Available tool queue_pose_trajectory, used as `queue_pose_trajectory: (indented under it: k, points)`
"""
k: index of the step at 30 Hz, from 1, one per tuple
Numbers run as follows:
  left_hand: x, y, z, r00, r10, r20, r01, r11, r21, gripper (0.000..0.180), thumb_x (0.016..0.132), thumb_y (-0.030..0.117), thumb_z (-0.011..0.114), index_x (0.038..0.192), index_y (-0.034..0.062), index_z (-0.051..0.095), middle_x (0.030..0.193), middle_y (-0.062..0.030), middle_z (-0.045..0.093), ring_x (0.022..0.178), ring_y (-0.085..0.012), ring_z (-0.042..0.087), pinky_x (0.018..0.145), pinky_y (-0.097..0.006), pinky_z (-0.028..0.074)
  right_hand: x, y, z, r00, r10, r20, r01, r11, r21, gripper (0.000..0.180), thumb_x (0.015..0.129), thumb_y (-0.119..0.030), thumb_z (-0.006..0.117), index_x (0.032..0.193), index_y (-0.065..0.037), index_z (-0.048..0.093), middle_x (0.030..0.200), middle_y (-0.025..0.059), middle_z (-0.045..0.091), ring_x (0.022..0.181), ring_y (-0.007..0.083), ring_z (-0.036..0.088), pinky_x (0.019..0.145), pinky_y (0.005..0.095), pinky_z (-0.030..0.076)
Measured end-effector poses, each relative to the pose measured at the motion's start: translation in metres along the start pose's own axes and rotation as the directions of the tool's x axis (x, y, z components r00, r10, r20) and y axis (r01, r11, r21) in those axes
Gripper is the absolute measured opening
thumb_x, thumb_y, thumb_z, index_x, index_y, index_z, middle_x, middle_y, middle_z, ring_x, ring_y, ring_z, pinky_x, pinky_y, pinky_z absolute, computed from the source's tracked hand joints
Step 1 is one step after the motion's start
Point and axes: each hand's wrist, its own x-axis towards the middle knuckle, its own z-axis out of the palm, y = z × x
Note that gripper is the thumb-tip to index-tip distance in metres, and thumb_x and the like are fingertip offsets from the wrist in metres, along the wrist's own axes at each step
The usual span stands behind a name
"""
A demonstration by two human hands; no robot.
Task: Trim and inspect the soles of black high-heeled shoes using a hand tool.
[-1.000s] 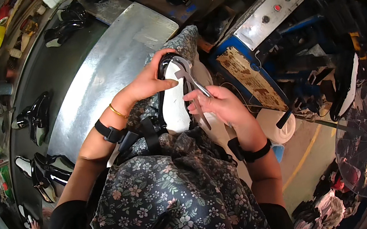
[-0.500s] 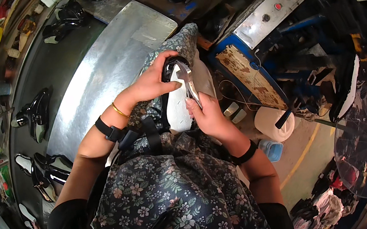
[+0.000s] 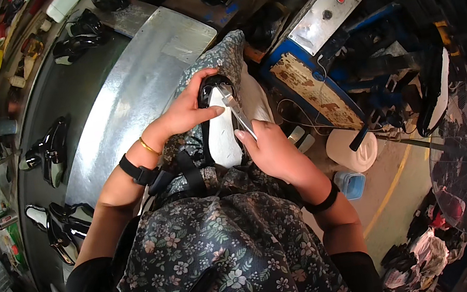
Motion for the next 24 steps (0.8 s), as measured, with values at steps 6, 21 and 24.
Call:
queue_pose_trajectory:
  k: [6,21,24]
  points:
    - [0.014,0.012,0.005,0.980,-0.200,0.000,0.150,0.735,-0.661,0.047,0.093,0.025,0.063,0.133,0.0064,0.045,0.121,-0.0061,0.054,0.111,-0.0143,0.052,0.098,-0.027,0.039,0.009,0.009,0.003,1.000,-0.028,-0.004,0.026,0.967,-0.254,0.036,0.097,-0.026,0.055,0.089,0.009,0.055,0.079,0.0315,0.060,0.077,0.0487,0.059,0.068,0.0505,0.047]
    - [0.013,-0.009,0.029,0.938,-0.089,-0.334,0.003,0.968,-0.251,0.040,0.089,0.017,0.068,0.125,0.0070,0.053,0.108,-0.0057,0.060,0.103,-0.0177,0.057,0.091,-0.033,0.046,0.027,-0.003,-0.012,0.991,-0.038,-0.129,0.049,0.995,0.084,0.030,0.101,-0.027,0.053,0.089,0.000,0.057,0.067,0.0025,0.057,0.058,0.0103,0.053,0.054,0.0266,0.045]
    - [0.016,-0.005,0.017,0.974,0.015,-0.224,-0.053,0.986,-0.161,0.060,0.086,0.010,0.072,0.137,0.0101,0.042,0.116,-0.0029,0.056,0.106,-0.0121,0.052,0.093,-0.028,0.044,0.038,-0.012,-0.034,0.971,0.186,0.148,-0.191,0.981,0.019,0.040,0.099,-0.034,0.054,0.087,0.004,0.055,0.069,0.0181,0.060,0.062,0.0312,0.061,0.060,0.0408,0.046]
